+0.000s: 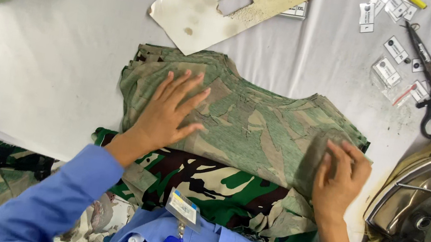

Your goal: The person irons the collar area of a camouflage-patterned shirt using a template and a steam iron. They repeatedly place a white template over the collar, position a small rectangular label, and press it with the iron. The person also uses a pencil to mark the fabric and handles a stack of shirts on a white work table.

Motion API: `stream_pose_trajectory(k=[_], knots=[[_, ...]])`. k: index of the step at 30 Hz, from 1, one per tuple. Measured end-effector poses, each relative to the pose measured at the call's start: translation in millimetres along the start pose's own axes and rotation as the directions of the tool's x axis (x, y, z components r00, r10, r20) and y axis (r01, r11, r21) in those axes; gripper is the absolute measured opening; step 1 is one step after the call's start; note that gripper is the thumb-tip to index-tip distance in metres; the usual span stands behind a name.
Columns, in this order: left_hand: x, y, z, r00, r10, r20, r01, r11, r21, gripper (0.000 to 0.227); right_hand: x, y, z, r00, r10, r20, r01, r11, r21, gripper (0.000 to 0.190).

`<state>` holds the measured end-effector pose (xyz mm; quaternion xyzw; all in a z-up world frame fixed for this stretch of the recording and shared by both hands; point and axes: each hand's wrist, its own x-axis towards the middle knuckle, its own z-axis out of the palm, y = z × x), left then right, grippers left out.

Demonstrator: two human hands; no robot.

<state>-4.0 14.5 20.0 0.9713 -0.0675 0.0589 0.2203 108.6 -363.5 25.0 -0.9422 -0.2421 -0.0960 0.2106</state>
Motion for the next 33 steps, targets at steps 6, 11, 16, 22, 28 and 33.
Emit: stream_pose_trajectory(k=[6, 11, 16, 22, 28, 33], knots=[[-23, 4, -17, 0.984, -0.169, -0.063, 0.16, 0.979, -0.128, 0.026, -16, -9, -13, 0.989, 0.103, 0.109, -0.104, 0.995, 0.01, 0.012], [-33, -1, 3, 0.986, -0.164, -0.045, 0.165, 0.985, 0.041, 0.021, 26, 1, -4, 0.991, 0.132, 0.001, -0.132, 0.989, 0.073, 0.014], [-29, 10, -9, 0.976, -0.216, -0.005, 0.216, 0.976, 0.004, 0.021, 78, 33, 2, 0.962, 0.274, 0.005, -0.27, 0.944, 0.19, 0.005], [-23, 2, -2, 0.969, -0.247, 0.003, 0.247, 0.968, -0.041, 0.022, 144, 117, -66, 0.808, 0.579, 0.107, -0.586, 0.773, 0.242, 0.016], [-22, 4, 3, 0.968, -0.248, -0.048, 0.247, 0.969, -0.02, 0.016, 172, 226, -79, 0.523, 0.833, 0.183, -0.844, 0.476, 0.246, 0.01], [-23, 4, 5, 0.96, -0.27, -0.069, 0.268, 0.963, -0.033, 0.018, 165, 300, -19, 0.624, 0.782, 0.003, -0.726, 0.578, 0.372, 0.01]])
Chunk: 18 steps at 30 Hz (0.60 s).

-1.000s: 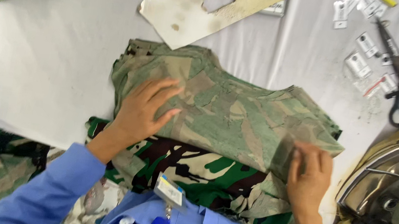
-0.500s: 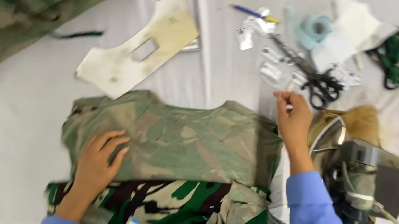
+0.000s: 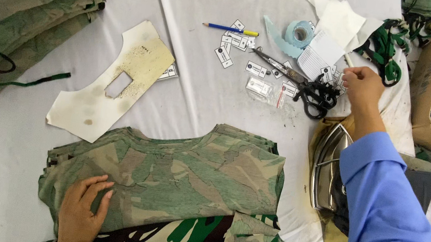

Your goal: The person irons the collar area of a camouflage-patterned shirt using a template and a steam iron. They repeatedly place a white template over the collar, position a small rectangular label, and press it with the iron. The person also uses a pencil to mark the fabric and handles a stack of shirts on a white work table.

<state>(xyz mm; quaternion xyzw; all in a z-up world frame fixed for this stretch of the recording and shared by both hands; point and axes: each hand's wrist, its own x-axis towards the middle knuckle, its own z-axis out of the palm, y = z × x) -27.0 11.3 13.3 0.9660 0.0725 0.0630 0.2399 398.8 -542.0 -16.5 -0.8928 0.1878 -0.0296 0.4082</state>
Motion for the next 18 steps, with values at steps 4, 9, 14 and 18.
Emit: stream_pose_trajectory(k=[4, 9, 14, 18], knots=[[0, -3, 3, 0.997, -0.052, 0.055, 0.05, 0.998, 0.033, 0.019, -47, -68, 29, 0.959, -0.272, 0.079, 0.281, 0.945, -0.164, 0.015], [0, -2, 1, 0.998, -0.02, 0.063, 0.018, 0.999, 0.032, 0.02, -66, -130, 92, 0.743, -0.647, 0.173, 0.667, 0.693, -0.273, 0.019], [29, 49, -17, 0.999, 0.031, 0.013, -0.028, 0.985, -0.168, 0.017, -25, -133, 150, 0.921, -0.335, 0.2, 0.385, 0.691, -0.611, 0.028], [68, 90, -21, 0.991, 0.045, 0.124, 0.017, 0.888, -0.46, 0.017, -89, -159, 105, 0.937, -0.32, 0.142, 0.334, 0.939, -0.084, 0.046]])
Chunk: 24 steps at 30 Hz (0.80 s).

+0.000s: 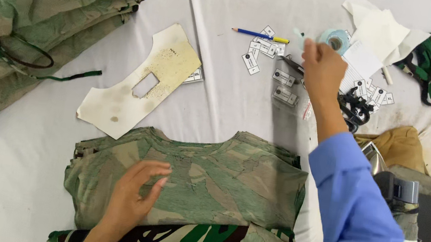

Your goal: The person irons the collar area of a camouflage-patterned shirt using a template and a steam iron. They repeatedly place a white template over the collar, position a small rectangular label, and press it with the iron. The person also uses a pencil to mark the fabric and handles a stack of shirts on a white work table.

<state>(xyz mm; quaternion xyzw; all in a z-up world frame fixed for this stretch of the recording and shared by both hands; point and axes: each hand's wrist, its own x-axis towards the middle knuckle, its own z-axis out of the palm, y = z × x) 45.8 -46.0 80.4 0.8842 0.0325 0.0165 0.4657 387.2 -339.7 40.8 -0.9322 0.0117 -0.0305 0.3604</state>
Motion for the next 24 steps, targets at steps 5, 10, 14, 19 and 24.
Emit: stream_pose_trajectory(k=[5, 10, 14, 19, 24], knots=[[81, 34, 45, 0.978, -0.088, 0.187, 0.124, 0.974, -0.191, 0.022, -58, 38, -10, 0.981, 0.174, -0.086, -0.126, 0.909, 0.398, 0.009], [192, 43, 145, 0.957, -0.121, 0.263, 0.194, 0.943, -0.271, 0.027, -84, 65, -13, 0.972, 0.194, -0.131, -0.108, 0.868, 0.484, 0.029], [250, 63, 219, 0.897, -0.319, 0.307, 0.401, 0.878, -0.26, 0.034, -93, 53, -23, 0.974, 0.21, -0.089, -0.139, 0.857, 0.496, 0.028], [271, 70, 282, 0.861, -0.394, 0.321, 0.502, 0.754, -0.423, 0.026, -100, 45, -41, 0.982, 0.144, -0.123, -0.101, 0.948, 0.303, 0.028], [269, 75, 299, 0.837, -0.397, 0.376, 0.545, 0.548, -0.634, 0.014, -106, 39, -43, 0.949, -0.165, -0.27, 0.061, 0.932, -0.356, 0.022]])
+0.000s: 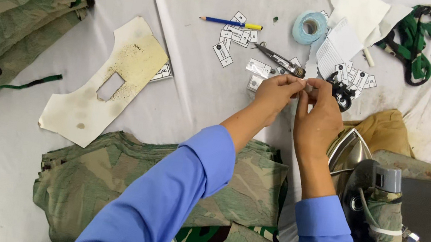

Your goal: The person irons the collar area of a camouflage-patterned shirt using a template and a steam iron. They repeatedly place a white template over the collar, position a small rectangular label, and press it with the iron. The person also uses a pencil to mark the fabric and handles a stack of shirts on a white work table.

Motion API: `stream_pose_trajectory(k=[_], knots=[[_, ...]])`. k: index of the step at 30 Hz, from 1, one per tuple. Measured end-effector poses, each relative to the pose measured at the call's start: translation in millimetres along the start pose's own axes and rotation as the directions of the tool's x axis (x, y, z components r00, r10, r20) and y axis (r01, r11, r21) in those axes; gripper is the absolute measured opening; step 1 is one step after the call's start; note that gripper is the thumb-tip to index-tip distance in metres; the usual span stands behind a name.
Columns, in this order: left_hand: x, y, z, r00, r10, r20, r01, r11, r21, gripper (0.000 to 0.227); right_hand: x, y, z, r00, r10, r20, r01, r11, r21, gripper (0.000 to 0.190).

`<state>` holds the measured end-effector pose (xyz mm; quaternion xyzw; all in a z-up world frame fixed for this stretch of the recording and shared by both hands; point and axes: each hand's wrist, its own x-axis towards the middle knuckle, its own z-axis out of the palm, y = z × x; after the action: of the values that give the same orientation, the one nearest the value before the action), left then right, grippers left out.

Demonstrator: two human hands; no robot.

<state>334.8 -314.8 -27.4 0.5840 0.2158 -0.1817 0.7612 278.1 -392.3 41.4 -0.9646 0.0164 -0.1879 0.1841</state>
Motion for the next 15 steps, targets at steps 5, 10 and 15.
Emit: stream_pose_trajectory(k=[5, 10, 15], knots=[[-1, 0, 0, 0.998, -0.044, -0.037, 0.041, 0.997, -0.069, 0.012, 1, 14, 9, 0.975, -0.204, -0.091, 0.192, 0.974, -0.121, 0.023], [20, -22, 20, 0.991, -0.119, -0.063, 0.109, 0.983, -0.148, 0.015, 1, 19, 2, 0.901, -0.378, -0.212, 0.375, 0.925, -0.056, 0.024], [-20, 24, 8, 0.971, -0.24, -0.018, 0.231, 0.951, -0.204, 0.02, -15, -14, -28, 0.907, -0.356, -0.225, 0.394, 0.906, 0.157, 0.021]])
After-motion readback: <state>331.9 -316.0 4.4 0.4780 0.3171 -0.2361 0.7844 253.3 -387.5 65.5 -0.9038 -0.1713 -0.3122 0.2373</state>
